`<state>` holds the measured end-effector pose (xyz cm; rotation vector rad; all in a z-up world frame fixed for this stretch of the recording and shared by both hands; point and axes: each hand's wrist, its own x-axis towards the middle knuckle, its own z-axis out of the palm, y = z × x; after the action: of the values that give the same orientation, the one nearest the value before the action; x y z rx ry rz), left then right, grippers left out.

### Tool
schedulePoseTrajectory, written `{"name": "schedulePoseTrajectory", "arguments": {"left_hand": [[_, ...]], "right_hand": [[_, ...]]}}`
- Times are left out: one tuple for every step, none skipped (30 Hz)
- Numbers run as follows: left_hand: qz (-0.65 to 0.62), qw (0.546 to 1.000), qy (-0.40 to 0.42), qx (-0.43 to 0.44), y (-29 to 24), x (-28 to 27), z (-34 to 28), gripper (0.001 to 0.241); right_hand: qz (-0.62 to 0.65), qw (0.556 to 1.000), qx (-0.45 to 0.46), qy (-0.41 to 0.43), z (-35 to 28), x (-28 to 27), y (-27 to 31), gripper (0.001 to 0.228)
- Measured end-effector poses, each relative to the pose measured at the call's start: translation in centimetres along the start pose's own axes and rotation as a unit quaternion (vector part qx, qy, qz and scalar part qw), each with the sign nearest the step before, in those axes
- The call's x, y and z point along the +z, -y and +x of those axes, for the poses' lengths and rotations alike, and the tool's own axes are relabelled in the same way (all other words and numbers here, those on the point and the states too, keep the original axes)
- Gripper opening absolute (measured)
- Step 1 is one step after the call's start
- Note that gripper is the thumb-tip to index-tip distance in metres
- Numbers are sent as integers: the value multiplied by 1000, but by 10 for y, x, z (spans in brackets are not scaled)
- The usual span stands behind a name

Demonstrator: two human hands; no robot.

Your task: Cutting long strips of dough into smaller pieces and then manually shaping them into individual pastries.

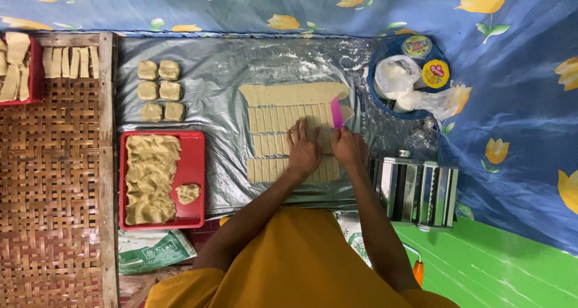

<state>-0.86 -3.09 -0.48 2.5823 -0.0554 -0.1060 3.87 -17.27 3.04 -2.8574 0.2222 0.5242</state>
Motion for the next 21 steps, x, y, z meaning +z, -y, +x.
{"name": "schedulePoseTrajectory", "arguments": {"left_hand": [[0,1000,0,-1,0,-1,0,55],[-3,1000,-11,4,0,-2,-1,54],[-6,1000,-22,10,-1,-2,-2,53],[-6,1000,-22,9,-1,0,-1,53],[-8,1000,-29,10,0,1,-1,53],[-9,999,-36,10,0,3,-1,54],[-9,999,-36,9,1,4,-2,54],[-5,1000,-24,5,2,5,-1,55],[0,1000,-13,1,2,6,-1,56],[0,1000,-13,1,1,5,-1,56],[-2,1000,-10,-1,1,3,-2,54],[-3,1000,-7,-4,1,2,-2,53],[-3,1000,-7,-4,2,4,-2,53],[-3,1000,1,-7,3,6,-1,53],[-2,1000,9,-9,4,8,-1,54],[-2,1000,9,-9,3,5,-1,54],[-5,1000,13,-9,2,3,-1,53],[-7,1000,16,-8,1,0,-2,53],[-7,1000,16,-8,3,2,-2,53],[-19,1000,5,0,5,5,-2,53],[-30,999,-7,8,7,8,-3,53]], "right_hand": [[0,1000,-1,1,2,2,0,47],[-4,1000,0,-1,3,4,0,48],[-7,1000,1,-2,4,6,-1,49],[-8,1000,1,-2,6,10,-2,49],[-22,1000,0,-8,7,14,-4,48],[-37,999,-1,-14,8,18,-4,48],[-37,999,-2,-14,8,19,-2,48],[-38,999,4,-6,9,20,0,48],[-38,999,11,3,9,21,2,48],[-38,999,10,3,10,22,0,48],[-32,999,13,3,10,23,-2,47],[-25,1000,17,4,10,24,-3,47],[-25,1000,16,4,8,20,-1,47],[-20,1000,11,1,5,16,2,45],[-15,1000,6,-2,3,12,5,44],[-15,1000,6,-2,3,14,2,44],[-3,1000,8,4,4,16,-1,48],[9,1000,10,10,5,17,-3,51],[9,1000,10,9,4,16,-3,51],[19,1000,-1,0,3,15,-4,48],[28,999,-12,-10,2,14,-4,45]]}}
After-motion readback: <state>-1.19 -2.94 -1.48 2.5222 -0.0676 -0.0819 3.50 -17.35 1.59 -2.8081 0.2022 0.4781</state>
